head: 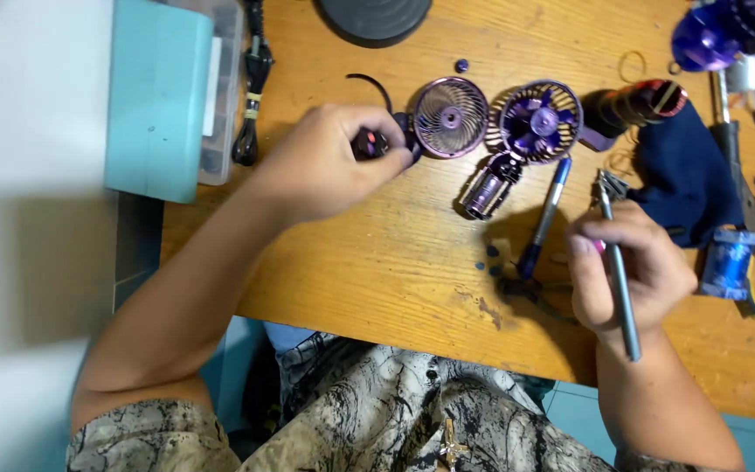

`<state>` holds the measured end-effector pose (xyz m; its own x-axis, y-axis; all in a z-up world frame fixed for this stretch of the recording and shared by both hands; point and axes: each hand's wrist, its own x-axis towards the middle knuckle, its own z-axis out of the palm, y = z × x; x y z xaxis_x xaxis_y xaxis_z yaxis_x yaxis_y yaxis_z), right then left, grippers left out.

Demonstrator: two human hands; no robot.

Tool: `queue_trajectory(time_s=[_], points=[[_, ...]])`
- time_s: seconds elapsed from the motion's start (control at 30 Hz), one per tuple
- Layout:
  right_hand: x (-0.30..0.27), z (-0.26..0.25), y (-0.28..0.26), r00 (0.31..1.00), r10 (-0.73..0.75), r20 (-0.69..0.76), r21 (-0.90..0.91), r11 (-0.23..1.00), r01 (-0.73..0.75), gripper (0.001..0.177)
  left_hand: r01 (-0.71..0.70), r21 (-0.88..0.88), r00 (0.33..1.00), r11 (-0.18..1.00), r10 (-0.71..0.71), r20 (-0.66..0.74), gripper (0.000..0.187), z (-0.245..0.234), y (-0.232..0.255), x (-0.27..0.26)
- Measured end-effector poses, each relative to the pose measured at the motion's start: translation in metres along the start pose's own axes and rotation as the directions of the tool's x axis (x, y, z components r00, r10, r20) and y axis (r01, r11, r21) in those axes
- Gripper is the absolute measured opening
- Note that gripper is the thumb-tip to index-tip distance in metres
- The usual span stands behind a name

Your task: The person wraps a rubber band around a cylindrical motor component and then uses a screwdriver to unscrew and remove a small black plastic part from a disassembled fan assembly.

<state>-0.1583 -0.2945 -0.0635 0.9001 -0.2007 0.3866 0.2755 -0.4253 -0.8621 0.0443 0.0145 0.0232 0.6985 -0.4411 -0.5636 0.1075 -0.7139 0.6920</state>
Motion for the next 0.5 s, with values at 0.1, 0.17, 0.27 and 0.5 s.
queue_trajectory(time_s=[0.1, 0.17, 0.27, 0.5], points=[[0.008, -0.004, -0.006, 0.959, -0.248, 0.140, -0.198, 0.942, 0.272, 0.007, 0.088, 0.127, 0.996, 0.988, -0.085, -0.028, 0.011, -0.018, -0.002, 0.011], [0.005, -0.005, -0.007, 0.937, -0.295, 0.188, -0.217, 0.918, 0.333, 0.009, 0.116, 0.224, 0.993, 0.968, -0.118, -0.003, 0.016, -0.026, -0.003, 0.017], [0.007, -0.004, -0.012, 0.938, -0.279, 0.206, -0.211, 0.923, 0.321, 0.008, 0.053, 0.284, 0.997, 0.958, -0.033, -0.073, 0.022, -0.024, -0.020, 0.038], [0.008, -0.002, -0.014, 0.944, -0.262, 0.202, -0.211, 0.929, 0.304, 0.009, 0.104, 0.420, 0.994, 0.901, -0.103, -0.026, 0.049, -0.016, -0.021, 0.059]])
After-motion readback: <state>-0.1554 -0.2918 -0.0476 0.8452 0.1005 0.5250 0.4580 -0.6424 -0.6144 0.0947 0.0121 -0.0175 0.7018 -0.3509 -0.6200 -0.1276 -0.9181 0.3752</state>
